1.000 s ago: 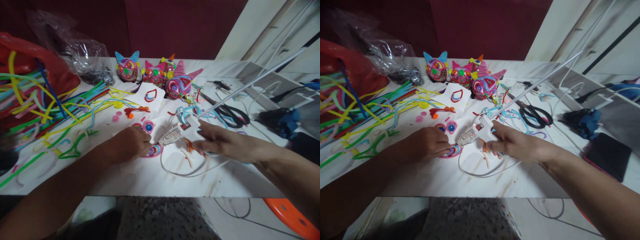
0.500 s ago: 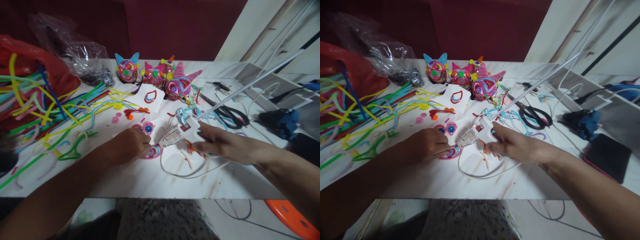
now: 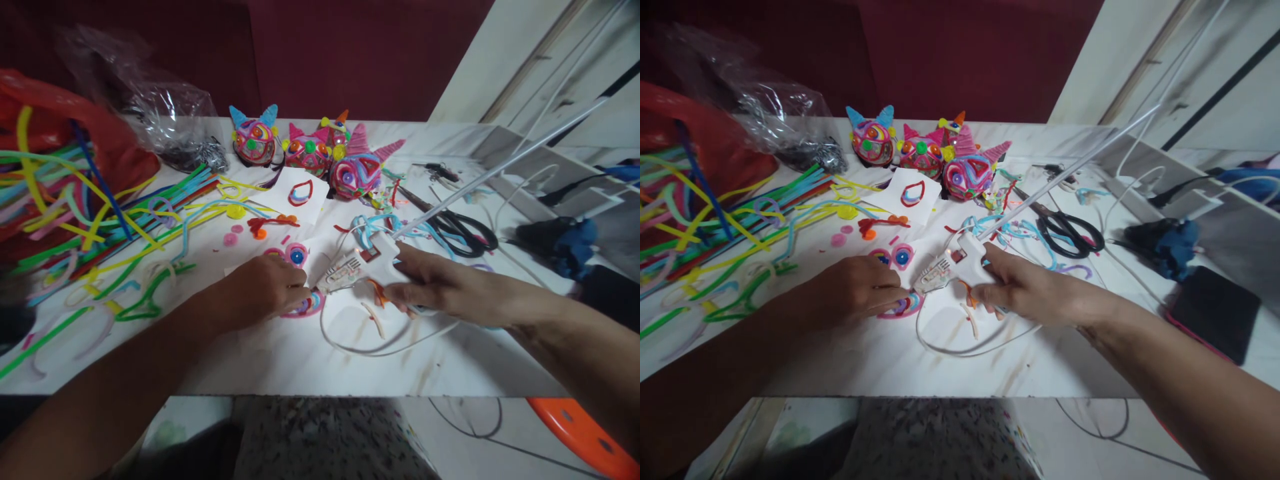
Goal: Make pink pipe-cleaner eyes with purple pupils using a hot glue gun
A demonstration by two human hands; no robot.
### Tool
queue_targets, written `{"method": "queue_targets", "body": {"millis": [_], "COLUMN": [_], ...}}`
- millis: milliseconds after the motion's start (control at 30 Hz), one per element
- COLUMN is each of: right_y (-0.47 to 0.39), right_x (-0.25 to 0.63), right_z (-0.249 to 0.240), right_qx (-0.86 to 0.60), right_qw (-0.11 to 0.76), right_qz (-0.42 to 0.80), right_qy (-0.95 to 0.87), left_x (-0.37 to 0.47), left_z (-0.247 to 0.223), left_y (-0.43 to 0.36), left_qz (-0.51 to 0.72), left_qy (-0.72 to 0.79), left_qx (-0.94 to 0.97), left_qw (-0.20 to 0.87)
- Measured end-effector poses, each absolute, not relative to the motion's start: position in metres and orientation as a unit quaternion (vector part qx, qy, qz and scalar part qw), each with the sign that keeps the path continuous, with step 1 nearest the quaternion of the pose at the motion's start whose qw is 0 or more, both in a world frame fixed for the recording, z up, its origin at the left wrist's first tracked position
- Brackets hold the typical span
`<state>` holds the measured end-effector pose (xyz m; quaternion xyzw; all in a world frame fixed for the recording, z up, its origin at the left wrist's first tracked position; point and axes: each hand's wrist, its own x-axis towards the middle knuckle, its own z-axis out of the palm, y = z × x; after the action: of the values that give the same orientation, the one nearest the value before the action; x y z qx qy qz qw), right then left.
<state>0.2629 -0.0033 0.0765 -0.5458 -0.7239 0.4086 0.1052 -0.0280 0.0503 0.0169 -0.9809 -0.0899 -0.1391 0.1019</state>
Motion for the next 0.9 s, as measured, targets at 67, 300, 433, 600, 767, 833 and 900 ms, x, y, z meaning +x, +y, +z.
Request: {"method": "queue_targets", "body": {"millis": [67,300,433,600,767,833,900], "right_y": [-0.0025,-0.0018,-0.0012,-0.0001,-0.0019,-0.0029,-0.0039], "right_x": [0.2641,0.2673,0.2684,0.2685,0.2682,0.2681,0.2679], "right_z": [0.0755,0.0713,0.0705,0.0723,0.0735,0.0738,0.0746], "right_qx": [-0.550,-0.557,-0.558,-0.546,-0.541,-0.537,-0.540], "right_qw": [0.098,0.110,0.109,0.108,0.128,0.134,0.141], "right_qz": [0.398,0.387,0.376,0.374,0.416,0.432,0.438], "right_qy": [-0.728,-0.727,-0.731,-0.742,-0.720,-0.712,-0.704], "left_x": [-0.0274,-0.0269,-0.0275,-0.0275,-0.0279,-0.0278,-0.0274], "left_z": [0.0175,0.0191,0.0188,0.0170,0.0190,0.0205,0.0214], "left_y": [0.0503,0.0503,0.0504,0.0507,0.0493,0.0488,0.0486], "left_qz": [-0.148,-0.143,-0.117,-0.132,-0.130,-0.124,-0.122], "left_qy": [-0.082,-0.081,-0.089,-0.088,-0.083,-0.084,-0.086], "left_qx": [-0.980,-0.980,-0.982,-0.981,-0.982,-0.983,-0.983], "left_qw": [0.105,0.114,0.115,0.115,0.112,0.108,0.106]}}
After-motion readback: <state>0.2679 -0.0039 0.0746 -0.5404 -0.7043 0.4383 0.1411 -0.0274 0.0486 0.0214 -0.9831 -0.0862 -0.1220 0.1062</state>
